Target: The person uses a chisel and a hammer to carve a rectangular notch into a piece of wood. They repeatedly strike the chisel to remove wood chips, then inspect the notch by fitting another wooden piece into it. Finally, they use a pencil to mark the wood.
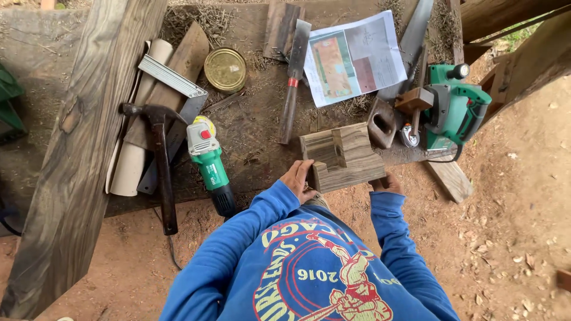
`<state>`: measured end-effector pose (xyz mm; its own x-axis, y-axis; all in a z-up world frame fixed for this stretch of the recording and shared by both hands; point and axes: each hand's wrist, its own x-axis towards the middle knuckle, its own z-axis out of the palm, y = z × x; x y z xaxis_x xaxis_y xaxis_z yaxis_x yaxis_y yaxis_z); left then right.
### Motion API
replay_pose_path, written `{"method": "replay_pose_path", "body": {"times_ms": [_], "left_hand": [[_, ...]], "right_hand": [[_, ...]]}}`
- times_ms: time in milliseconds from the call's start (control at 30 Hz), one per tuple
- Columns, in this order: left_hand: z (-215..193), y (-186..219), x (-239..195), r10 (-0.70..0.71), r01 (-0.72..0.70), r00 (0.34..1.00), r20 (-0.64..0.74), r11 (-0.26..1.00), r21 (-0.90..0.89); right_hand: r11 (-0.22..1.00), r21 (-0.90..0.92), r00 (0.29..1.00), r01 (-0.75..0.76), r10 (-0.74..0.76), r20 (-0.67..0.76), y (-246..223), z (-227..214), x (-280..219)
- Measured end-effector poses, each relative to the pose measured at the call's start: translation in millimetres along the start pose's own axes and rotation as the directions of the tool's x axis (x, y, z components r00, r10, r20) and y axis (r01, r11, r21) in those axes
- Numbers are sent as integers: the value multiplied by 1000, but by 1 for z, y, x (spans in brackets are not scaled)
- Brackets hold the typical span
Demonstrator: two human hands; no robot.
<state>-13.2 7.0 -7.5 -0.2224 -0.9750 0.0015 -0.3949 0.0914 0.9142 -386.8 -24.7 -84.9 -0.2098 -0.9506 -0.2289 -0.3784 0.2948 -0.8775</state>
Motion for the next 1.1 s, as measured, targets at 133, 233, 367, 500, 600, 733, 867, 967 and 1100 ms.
{"method": "replay_pose_path", "body": {"times_ms": [133, 233, 367, 500, 600, 733, 867, 967, 1100], "left_hand": [[3, -5, -3, -14, 15, 1000, 28, 1000, -12], [4, -4, -1, -3, 3, 1000, 4, 1000, -9], [4, -3, -4, -9, 9, 1000, -6, 1000, 7], [-2, 8, 0, -4, 4, 1000, -22, 1000, -7], [-1, 10, -1, -24, 25, 999, -27, 999, 39], [1, 21, -1, -102, 105, 994, -36, 989, 106], [-1, 38, 7, -103, 114, 992, -75, 980, 163], [5, 44, 1, -146, 158, 986, -81, 972, 173], [9, 54, 5, -173, 202, 975, -140, 953, 224]], "right_hand": [[995, -95, 999, 28, -30, -23, 4, -5, 1], [995, -80, 998, 56, -58, -26, 7, -7, 0], [974, -226, 997, -27, 10, -76, -4, -13, 4], [889, -402, 976, 220, -202, 87, -6, -14, 4], [929, -242, 959, 282, -275, 61, -42, -8, -5], [963, -199, 982, 183, -170, 83, -75, -4, -13], [951, -214, 974, 221, -204, 99, -89, -4, -10], [949, -188, 964, 252, -231, 130, -88, -9, -14], [999, -39, 961, 14, -2, 277, -85, -13, -20]]}}
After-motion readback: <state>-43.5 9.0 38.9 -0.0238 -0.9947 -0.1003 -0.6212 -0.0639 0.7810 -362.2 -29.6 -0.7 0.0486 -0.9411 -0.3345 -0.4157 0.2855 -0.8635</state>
